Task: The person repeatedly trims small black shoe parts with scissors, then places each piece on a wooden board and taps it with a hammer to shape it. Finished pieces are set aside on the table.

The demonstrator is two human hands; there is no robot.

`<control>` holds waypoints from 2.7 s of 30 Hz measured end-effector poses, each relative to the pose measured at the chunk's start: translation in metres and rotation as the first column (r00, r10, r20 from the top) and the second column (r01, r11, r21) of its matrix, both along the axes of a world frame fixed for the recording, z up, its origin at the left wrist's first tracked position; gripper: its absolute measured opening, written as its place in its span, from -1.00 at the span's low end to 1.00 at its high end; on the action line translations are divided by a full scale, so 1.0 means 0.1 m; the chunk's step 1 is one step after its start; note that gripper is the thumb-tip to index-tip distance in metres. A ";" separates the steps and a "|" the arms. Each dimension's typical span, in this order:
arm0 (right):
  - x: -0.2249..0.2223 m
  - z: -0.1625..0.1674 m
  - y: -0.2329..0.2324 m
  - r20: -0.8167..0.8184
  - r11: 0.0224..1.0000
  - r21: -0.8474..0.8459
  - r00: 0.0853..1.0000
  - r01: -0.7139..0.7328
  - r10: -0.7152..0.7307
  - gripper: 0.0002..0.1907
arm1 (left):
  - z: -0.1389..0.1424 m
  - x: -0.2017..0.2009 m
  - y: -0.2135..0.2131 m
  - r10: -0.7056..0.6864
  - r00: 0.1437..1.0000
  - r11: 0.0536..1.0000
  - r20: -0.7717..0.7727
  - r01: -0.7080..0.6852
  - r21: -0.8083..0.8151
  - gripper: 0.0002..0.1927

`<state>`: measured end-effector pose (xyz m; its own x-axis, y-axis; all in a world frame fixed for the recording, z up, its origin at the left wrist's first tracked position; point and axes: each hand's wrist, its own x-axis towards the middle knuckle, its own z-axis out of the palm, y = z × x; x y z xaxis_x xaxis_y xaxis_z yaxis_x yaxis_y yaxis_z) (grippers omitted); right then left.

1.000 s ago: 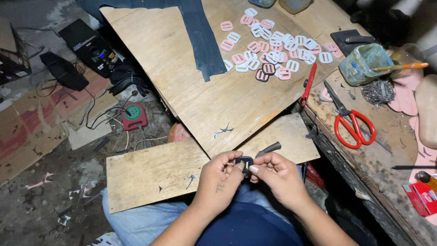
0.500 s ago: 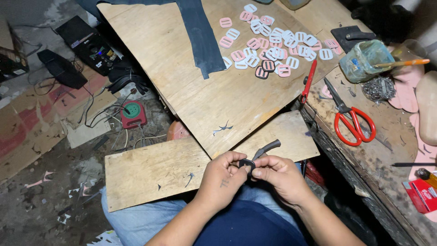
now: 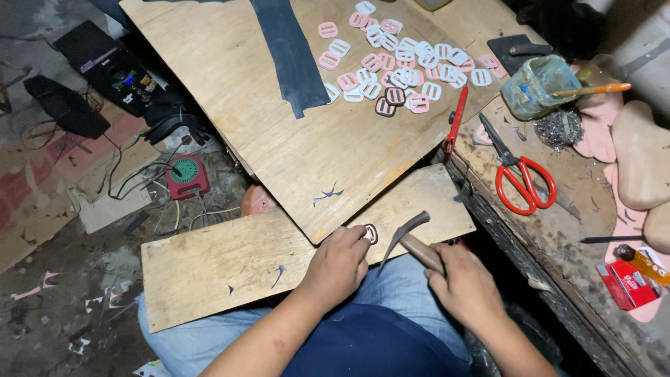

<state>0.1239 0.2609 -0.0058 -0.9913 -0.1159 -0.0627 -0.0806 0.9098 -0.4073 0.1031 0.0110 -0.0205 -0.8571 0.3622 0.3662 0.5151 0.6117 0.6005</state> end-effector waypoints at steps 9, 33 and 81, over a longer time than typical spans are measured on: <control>0.04 -0.19 -0.14 0.107 0.954 -0.298 0.994 0.032 0.000 -0.62 | -0.12 -0.04 0.06 0.041 0.996 0.998 0.083 -0.045 0.042 -0.76; -0.12 -0.33 -0.46 0.231 0.981 -0.182 0.973 0.066 -0.023 -0.62 | -0.25 -0.04 0.03 0.158 0.923 0.963 0.350 -0.223 0.153 -0.65; -0.01 0.38 -0.35 -0.430 0.786 -0.251 0.793 -0.564 0.431 -0.77 | 0.07 -0.12 0.04 -0.123 0.633 0.725 0.764 -0.469 0.505 -0.62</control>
